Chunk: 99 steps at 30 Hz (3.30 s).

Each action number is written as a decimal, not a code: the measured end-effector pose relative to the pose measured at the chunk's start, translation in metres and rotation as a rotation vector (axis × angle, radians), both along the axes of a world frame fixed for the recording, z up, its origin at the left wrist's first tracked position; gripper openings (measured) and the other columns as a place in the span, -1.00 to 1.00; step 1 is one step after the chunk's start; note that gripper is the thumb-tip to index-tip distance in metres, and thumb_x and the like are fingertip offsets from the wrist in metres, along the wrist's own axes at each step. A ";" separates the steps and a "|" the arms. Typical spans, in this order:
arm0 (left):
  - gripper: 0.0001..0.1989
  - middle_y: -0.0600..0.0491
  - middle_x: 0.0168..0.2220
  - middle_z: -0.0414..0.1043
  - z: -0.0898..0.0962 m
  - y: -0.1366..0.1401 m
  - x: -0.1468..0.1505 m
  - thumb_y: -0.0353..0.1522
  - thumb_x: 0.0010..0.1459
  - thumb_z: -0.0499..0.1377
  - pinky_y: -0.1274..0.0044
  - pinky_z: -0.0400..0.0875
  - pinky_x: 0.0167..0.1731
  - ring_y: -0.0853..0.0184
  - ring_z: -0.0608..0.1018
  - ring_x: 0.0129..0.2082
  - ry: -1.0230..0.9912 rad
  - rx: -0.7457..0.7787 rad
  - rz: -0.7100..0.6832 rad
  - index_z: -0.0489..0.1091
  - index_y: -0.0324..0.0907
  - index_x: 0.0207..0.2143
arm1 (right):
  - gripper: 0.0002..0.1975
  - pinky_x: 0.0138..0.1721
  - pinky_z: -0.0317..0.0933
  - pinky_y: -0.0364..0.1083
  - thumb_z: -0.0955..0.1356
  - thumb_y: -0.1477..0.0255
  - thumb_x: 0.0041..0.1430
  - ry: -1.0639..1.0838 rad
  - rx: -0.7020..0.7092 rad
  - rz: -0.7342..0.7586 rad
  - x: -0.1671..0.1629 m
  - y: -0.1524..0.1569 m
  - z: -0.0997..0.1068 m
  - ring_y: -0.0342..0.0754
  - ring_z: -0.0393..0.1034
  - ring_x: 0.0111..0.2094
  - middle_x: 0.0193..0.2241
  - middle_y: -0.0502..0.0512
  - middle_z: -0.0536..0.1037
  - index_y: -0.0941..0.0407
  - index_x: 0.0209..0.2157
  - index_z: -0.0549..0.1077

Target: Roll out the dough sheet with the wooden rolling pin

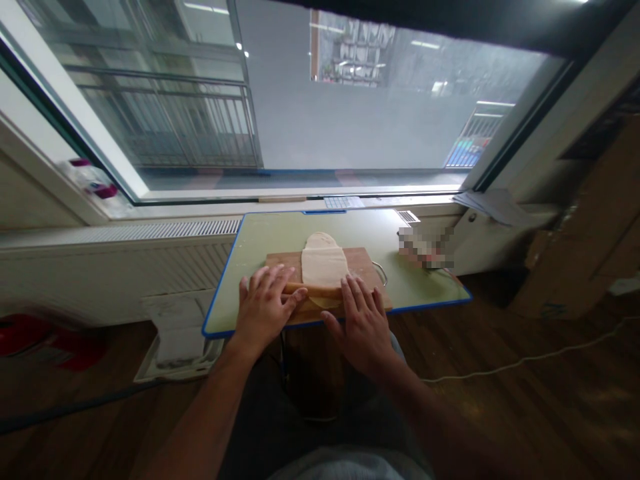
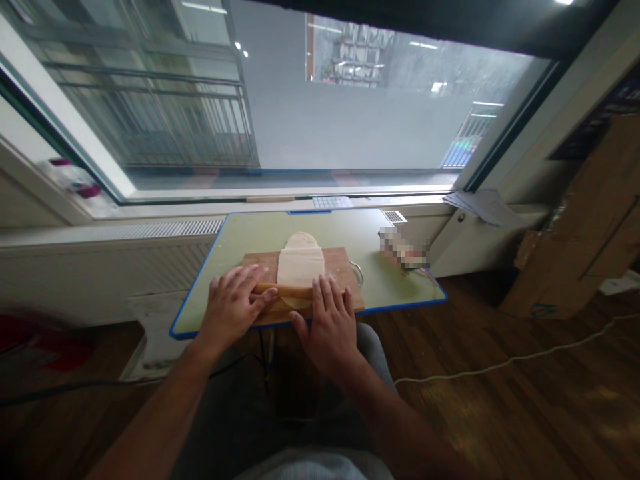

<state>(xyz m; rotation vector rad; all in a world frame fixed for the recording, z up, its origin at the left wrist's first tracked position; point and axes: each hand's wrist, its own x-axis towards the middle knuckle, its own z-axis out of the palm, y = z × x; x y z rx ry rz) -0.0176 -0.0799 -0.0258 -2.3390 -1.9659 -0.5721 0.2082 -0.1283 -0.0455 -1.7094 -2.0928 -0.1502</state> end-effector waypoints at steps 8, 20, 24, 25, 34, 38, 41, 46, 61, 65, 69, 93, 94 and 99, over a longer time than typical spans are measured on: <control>-0.39 0.00 0.49 0.29 0.011 0.028 0.019 0.07 0.48 -0.09 -0.01 0.03 0.49 0.04 0.24 0.50 0.038 -0.057 0.019 0.38 0.12 0.40 | -0.31 0.50 -0.16 0.33 0.12 0.06 0.59 -0.031 -0.127 -0.124 0.012 0.060 0.014 0.26 0.09 0.52 0.49 0.34 0.28 0.21 0.49 0.26; -0.37 -0.04 0.50 0.28 0.024 0.088 0.031 0.05 0.50 -0.23 -0.21 -0.04 0.45 -0.01 0.26 0.48 0.101 -0.187 0.047 0.42 0.14 0.34 | -0.42 0.41 -0.01 0.44 0.06 0.10 0.62 -0.157 -0.267 -0.032 0.021 0.125 0.043 0.33 0.12 0.46 0.49 0.21 0.30 -0.03 0.42 0.37; -0.38 -0.06 0.47 0.31 0.026 0.108 0.036 -0.01 0.49 -0.22 -0.27 -0.07 0.43 -0.05 0.31 0.44 0.108 -0.224 0.051 0.43 0.10 0.34 | -0.35 0.39 0.04 0.43 0.06 0.01 0.59 -0.096 -0.327 -0.048 0.025 0.155 0.048 0.33 0.17 0.43 0.45 0.28 0.35 0.01 0.45 0.34; -0.39 -0.06 0.48 0.31 0.028 0.113 0.037 -0.03 0.49 -0.21 -0.27 -0.05 0.43 -0.06 0.32 0.44 0.107 -0.244 0.057 0.42 0.10 0.34 | -0.31 0.39 0.03 0.44 0.05 -0.03 0.58 -0.083 -0.345 -0.049 0.026 0.163 0.049 0.33 0.17 0.43 0.45 0.30 0.35 0.03 0.47 0.31; -0.41 -0.07 0.51 0.23 0.034 0.151 0.042 -0.12 0.44 -0.15 -0.12 0.21 0.38 -0.06 0.32 0.45 0.082 -0.340 0.112 0.36 0.08 0.38 | -0.20 0.40 0.03 0.36 0.14 -0.18 0.47 0.015 -0.412 -0.100 0.025 0.224 0.049 0.32 0.23 0.41 0.41 0.37 0.40 0.10 0.39 0.41; -0.45 -0.08 0.47 0.29 0.034 0.164 0.041 -0.18 0.41 -0.09 -0.02 0.31 0.34 -0.04 0.38 0.40 0.085 -0.306 0.111 0.43 0.08 0.33 | -0.23 0.36 0.12 0.29 0.17 -0.14 0.47 0.036 -0.332 -0.116 0.023 0.237 0.049 0.31 0.34 0.33 0.32 0.40 0.50 0.17 0.31 0.48; -0.42 -0.06 0.50 0.25 0.032 0.170 0.040 -0.16 0.42 -0.10 0.00 0.29 0.37 -0.02 0.35 0.43 0.080 -0.366 0.103 0.37 0.08 0.39 | -0.25 0.35 0.14 0.28 0.19 -0.13 0.47 0.028 -0.351 -0.118 0.024 0.240 0.048 0.32 0.35 0.33 0.30 0.40 0.51 0.18 0.30 0.49; -0.35 -0.03 0.56 0.13 0.029 0.165 0.041 -0.04 0.45 -0.18 -0.10 0.16 0.42 -0.09 0.25 0.50 0.115 -0.468 0.070 0.24 0.13 0.48 | -0.15 0.41 0.07 0.29 0.16 -0.20 0.44 0.048 -0.433 -0.076 0.028 0.238 0.042 0.33 0.24 0.42 0.41 0.39 0.39 0.16 0.40 0.39; -0.33 -0.02 0.55 0.18 0.029 0.097 0.046 -0.04 0.49 -0.26 0.00 0.14 0.45 0.03 0.28 0.50 0.119 -0.321 0.030 0.29 0.04 0.46 | -0.26 0.39 0.06 0.41 0.06 -0.02 0.52 -0.079 -0.429 -0.091 0.030 0.170 0.048 0.36 0.16 0.44 0.49 0.33 0.26 0.09 0.50 0.22; -0.35 -0.02 0.50 0.28 0.025 0.073 0.046 -0.03 0.51 -0.25 -0.06 0.14 0.43 0.03 0.33 0.48 0.107 -0.244 0.009 0.35 0.03 0.41 | -0.44 0.28 0.17 0.40 0.05 0.11 0.57 -0.215 -0.340 -0.018 0.031 0.139 0.048 0.34 0.23 0.36 0.40 0.25 0.40 -0.08 0.29 0.48; -0.39 -0.03 0.45 0.36 0.020 0.048 0.044 -0.04 0.52 -0.20 -0.14 0.08 0.43 0.01 0.34 0.46 0.083 -0.135 -0.010 0.39 0.02 0.37 | -0.42 0.31 0.16 0.36 0.01 0.12 0.60 -0.190 -0.273 -0.014 0.031 0.112 0.050 0.28 0.22 0.35 0.33 0.27 0.47 -0.01 0.28 0.47; -0.73 -0.02 0.16 0.59 0.031 0.094 0.040 -0.12 0.35 0.21 0.25 0.43 0.15 0.06 0.51 0.19 0.017 -0.111 0.031 0.56 0.00 -0.01 | -0.38 0.45 -0.01 0.35 0.17 0.08 0.49 -0.033 -0.375 -0.013 0.027 0.209 0.055 0.24 0.24 0.43 0.42 0.23 0.41 0.05 0.41 0.38; -0.72 -0.02 0.16 0.59 0.030 0.097 0.039 -0.11 0.35 0.21 0.26 0.44 0.15 0.07 0.51 0.19 0.013 -0.130 0.024 0.56 0.00 -0.02 | -0.36 0.45 0.01 0.34 0.22 0.10 0.45 -0.034 -0.387 -0.019 0.027 0.217 0.055 0.25 0.26 0.42 0.41 0.25 0.42 0.06 0.42 0.37; -0.56 -0.06 0.15 0.58 0.038 0.115 0.037 0.09 0.31 0.18 0.29 0.46 0.17 0.06 0.54 0.19 -0.073 -0.195 0.053 0.58 0.00 -0.07 | -0.24 0.40 0.16 0.26 0.29 0.00 0.33 -0.049 -0.482 0.003 0.030 0.243 0.053 0.26 0.34 0.38 0.41 0.21 0.43 0.02 0.45 0.35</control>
